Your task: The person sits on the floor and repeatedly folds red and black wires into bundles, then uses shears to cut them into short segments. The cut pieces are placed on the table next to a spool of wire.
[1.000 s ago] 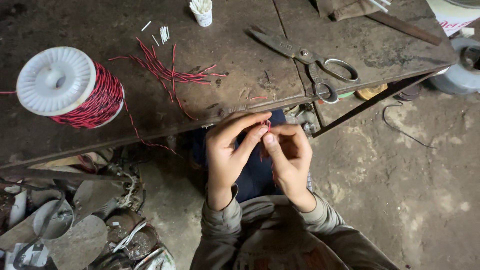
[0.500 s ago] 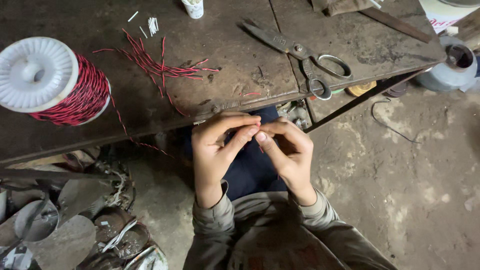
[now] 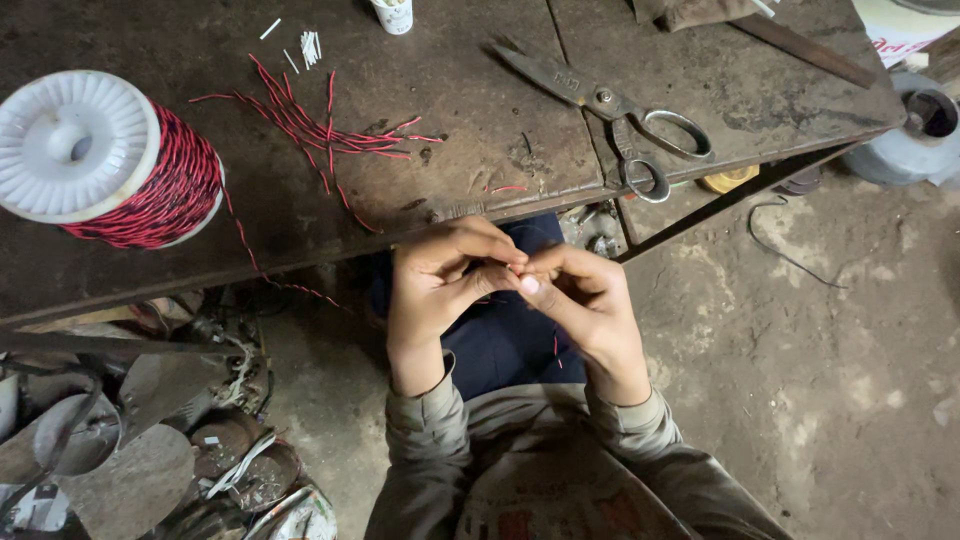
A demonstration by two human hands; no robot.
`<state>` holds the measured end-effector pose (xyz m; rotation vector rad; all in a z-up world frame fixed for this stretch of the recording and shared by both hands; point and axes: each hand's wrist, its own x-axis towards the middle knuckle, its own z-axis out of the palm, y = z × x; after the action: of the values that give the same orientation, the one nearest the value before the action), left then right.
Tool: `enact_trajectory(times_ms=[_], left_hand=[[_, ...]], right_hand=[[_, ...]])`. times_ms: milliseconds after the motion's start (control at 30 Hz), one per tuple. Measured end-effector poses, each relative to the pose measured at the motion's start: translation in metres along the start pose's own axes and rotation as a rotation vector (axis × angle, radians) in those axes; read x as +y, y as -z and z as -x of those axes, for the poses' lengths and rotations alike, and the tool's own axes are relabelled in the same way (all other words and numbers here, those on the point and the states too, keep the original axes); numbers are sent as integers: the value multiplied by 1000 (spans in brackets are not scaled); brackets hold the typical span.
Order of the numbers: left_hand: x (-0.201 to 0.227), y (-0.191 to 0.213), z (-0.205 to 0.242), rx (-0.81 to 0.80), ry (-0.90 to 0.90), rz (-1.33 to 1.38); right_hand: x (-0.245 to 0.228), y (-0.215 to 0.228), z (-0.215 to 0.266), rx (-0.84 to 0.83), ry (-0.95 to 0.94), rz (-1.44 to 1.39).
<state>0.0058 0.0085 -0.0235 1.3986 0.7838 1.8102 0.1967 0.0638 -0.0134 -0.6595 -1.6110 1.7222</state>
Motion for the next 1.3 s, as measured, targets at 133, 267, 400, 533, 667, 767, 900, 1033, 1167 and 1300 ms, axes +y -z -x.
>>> enact_trajectory(times_ms=[133,267,400,533,667,767,900,1033,1167,1300], left_hand=[[0,3,-6,-106,-10,77],[1,2,-3,-23,-68,-88],[-8,-10,4,119,14,-44],[-13,-5,13,288,-66,-110],[-5,28,27,680,-183,-185],[-7,41,31,758,-270,-216],[-7,48,32,830,-285,-184],[-6,50,31,822,-287,-158],[-9,48,30,820,-261,-220],[6,43,22,834,-207,-207]], right_hand=[[1,2,-1,-79,-66,-153],[-1,-2,-3,-44,-32,21],[3,-4,0,-16,27,181],[17,2,-1,-79,-124,42],[31,13,-6,-221,-92,132],[35,20,-5,-251,-73,239],[26,37,-4,-179,-88,410],[15,53,-5,-188,91,519],[9,61,-2,-166,50,433],[4,62,-2,-134,-4,352]])
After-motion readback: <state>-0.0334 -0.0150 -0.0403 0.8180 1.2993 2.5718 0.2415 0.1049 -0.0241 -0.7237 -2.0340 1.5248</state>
